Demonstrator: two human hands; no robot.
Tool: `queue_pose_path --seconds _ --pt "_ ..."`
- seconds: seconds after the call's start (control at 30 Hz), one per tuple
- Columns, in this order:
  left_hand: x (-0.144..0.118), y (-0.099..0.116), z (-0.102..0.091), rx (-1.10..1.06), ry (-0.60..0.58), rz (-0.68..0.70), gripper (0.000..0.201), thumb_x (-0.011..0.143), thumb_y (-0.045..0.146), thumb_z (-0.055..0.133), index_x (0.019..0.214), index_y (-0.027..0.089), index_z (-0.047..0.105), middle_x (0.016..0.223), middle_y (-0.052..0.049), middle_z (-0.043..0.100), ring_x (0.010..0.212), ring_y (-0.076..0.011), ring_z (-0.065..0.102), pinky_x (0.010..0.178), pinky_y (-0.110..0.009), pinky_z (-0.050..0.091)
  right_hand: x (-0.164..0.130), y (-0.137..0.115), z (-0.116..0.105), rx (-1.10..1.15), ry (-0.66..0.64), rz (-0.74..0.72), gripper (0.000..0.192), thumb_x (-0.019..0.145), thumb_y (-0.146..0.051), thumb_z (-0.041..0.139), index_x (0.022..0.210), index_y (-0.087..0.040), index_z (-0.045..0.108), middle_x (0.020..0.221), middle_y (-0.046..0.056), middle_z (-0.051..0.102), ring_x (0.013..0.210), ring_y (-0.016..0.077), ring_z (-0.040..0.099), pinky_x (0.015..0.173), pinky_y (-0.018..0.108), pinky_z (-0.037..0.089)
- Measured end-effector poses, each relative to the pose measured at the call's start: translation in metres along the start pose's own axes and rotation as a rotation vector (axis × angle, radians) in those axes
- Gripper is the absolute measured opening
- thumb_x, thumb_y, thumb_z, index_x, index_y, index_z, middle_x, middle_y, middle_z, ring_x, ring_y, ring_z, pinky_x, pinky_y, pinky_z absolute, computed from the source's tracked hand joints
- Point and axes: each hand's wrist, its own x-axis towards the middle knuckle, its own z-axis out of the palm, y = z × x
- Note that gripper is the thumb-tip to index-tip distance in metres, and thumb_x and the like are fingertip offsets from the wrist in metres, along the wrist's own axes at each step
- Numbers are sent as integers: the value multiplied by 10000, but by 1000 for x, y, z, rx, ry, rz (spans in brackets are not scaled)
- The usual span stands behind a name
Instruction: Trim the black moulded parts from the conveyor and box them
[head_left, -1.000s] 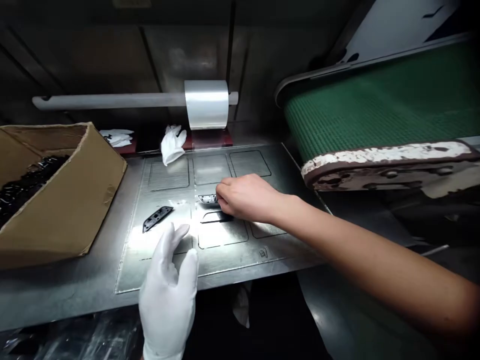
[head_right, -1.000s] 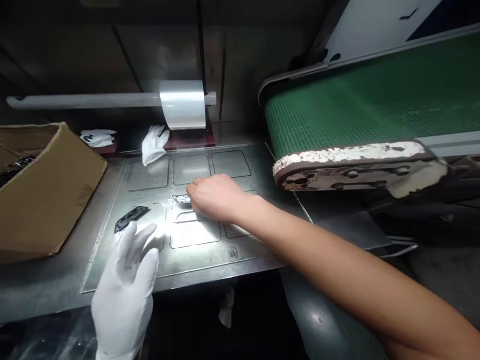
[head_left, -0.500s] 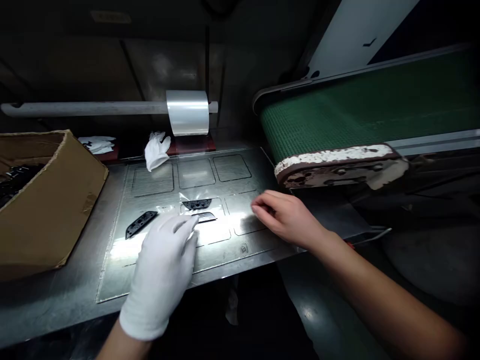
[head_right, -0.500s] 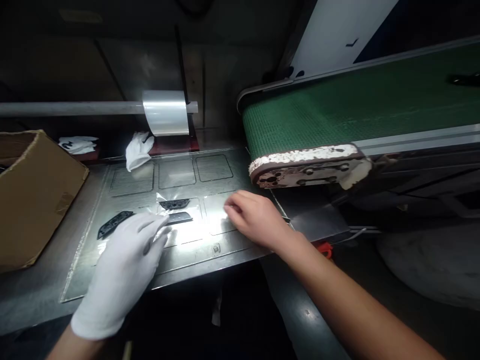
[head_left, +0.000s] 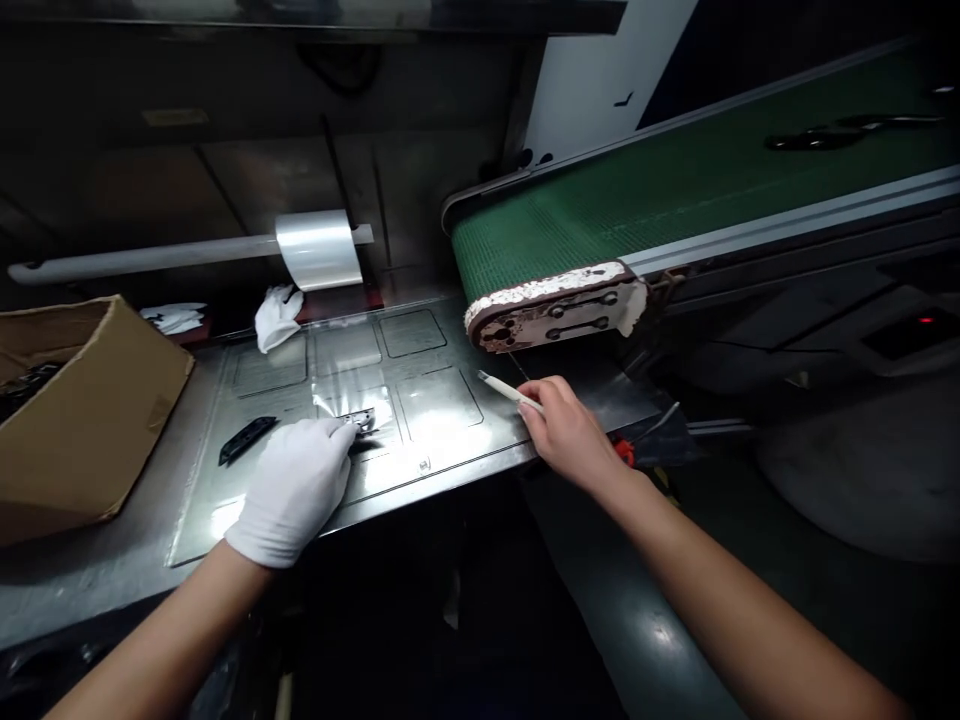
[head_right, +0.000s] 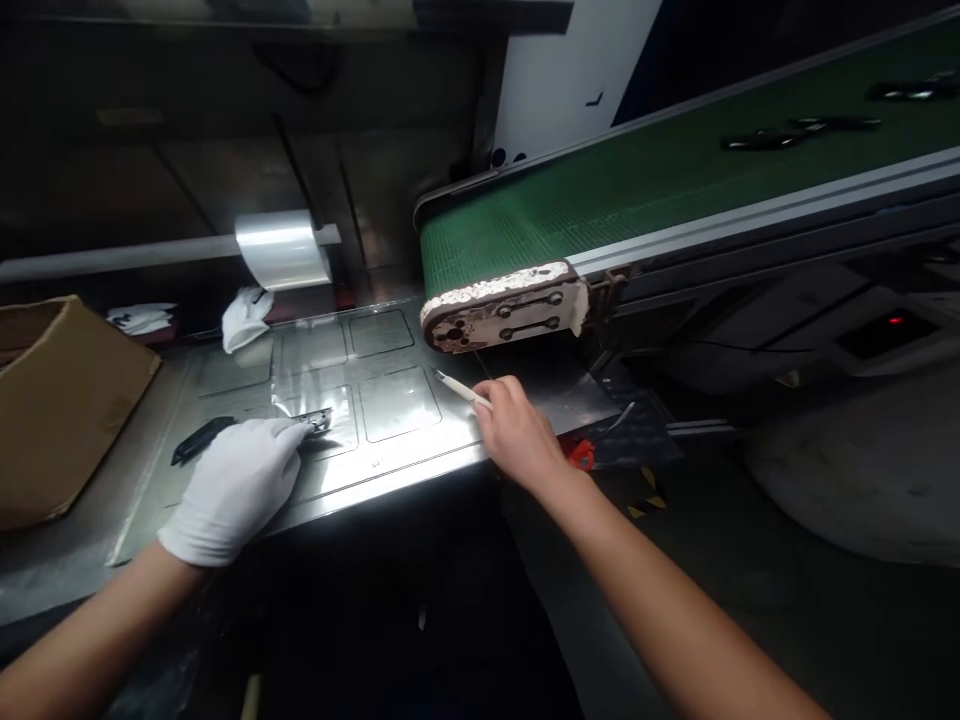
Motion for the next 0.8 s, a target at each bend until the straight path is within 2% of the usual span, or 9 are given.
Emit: queue_pose_path --seconds 0.1,0.17,0.27,0.33,0.47,0.6,0.7,0.8 --pt "-18 14 3 -62 3 -30 363 1022 140 375 1157 157 712 971 -126 728 844 -282 643 730 -397 459 -10 -3 -8 105 -53 -9 233 1047 -338 462 1205 -196 557 1101 101 702 909 247 696 796 354 532" --pt "-28 20 5 -109 22 -47 357 1021 134 381 1159 161 709 975 -126 726 836 -275 631 709 -394 453 -13 -13 -11 165 -114 -30 279 1059 -375 471 1285 -228 545 1060 58 731 882 220 713 772 322 539" --pt "-39 24 9 -206 67 -57 318 1026 133 402 1145 164 696 997 -121 726 841 -268 631 697 -397 470 -10 -35 -11 240 -188 -126 379 1088 -409 434 1416 -268 561 1186 60 741 1077 232 707 925 350 535" --pt "-45 22 11 -292 108 -53 261 1031 152 449 1139 180 685 1041 -103 734 882 -257 650 737 -398 509 -2 -50 -9 254 -223 -220 369 1096 -393 424 1365 -254 635 1206 69 739 1134 234 684 982 363 512" --pt "-52 6 12 -442 221 -67 203 1024 178 533 1176 205 665 1110 -71 742 1000 -222 680 895 -382 559 26 -79 3 189 -271 -402 281 1071 -330 495 1195 -190 704 1121 82 730 1018 208 688 895 321 515" --pt "-53 -22 11 -456 327 -208 230 1010 197 577 1219 188 669 1332 -123 678 1275 -275 604 1115 -458 492 57 -115 20 14 -332 -565 283 1066 -306 504 1220 -205 719 1116 66 736 965 200 700 775 300 489" --pt "-45 -37 10 -421 300 -286 214 988 234 616 1175 205 715 1459 -123 609 1423 -331 492 1202 -526 422 73 -143 33 -107 -385 -659 292 1069 -321 505 1216 -223 737 1078 56 743 888 189 688 685 293 427" --pt "-34 -44 10 -424 199 -267 173 968 238 632 1103 223 741 1478 -105 584 1443 -344 461 1199 -538 430 82 -163 44 -136 -437 -691 271 1067 -311 517 1154 -214 754 1045 50 742 853 171 670 654 284 376"
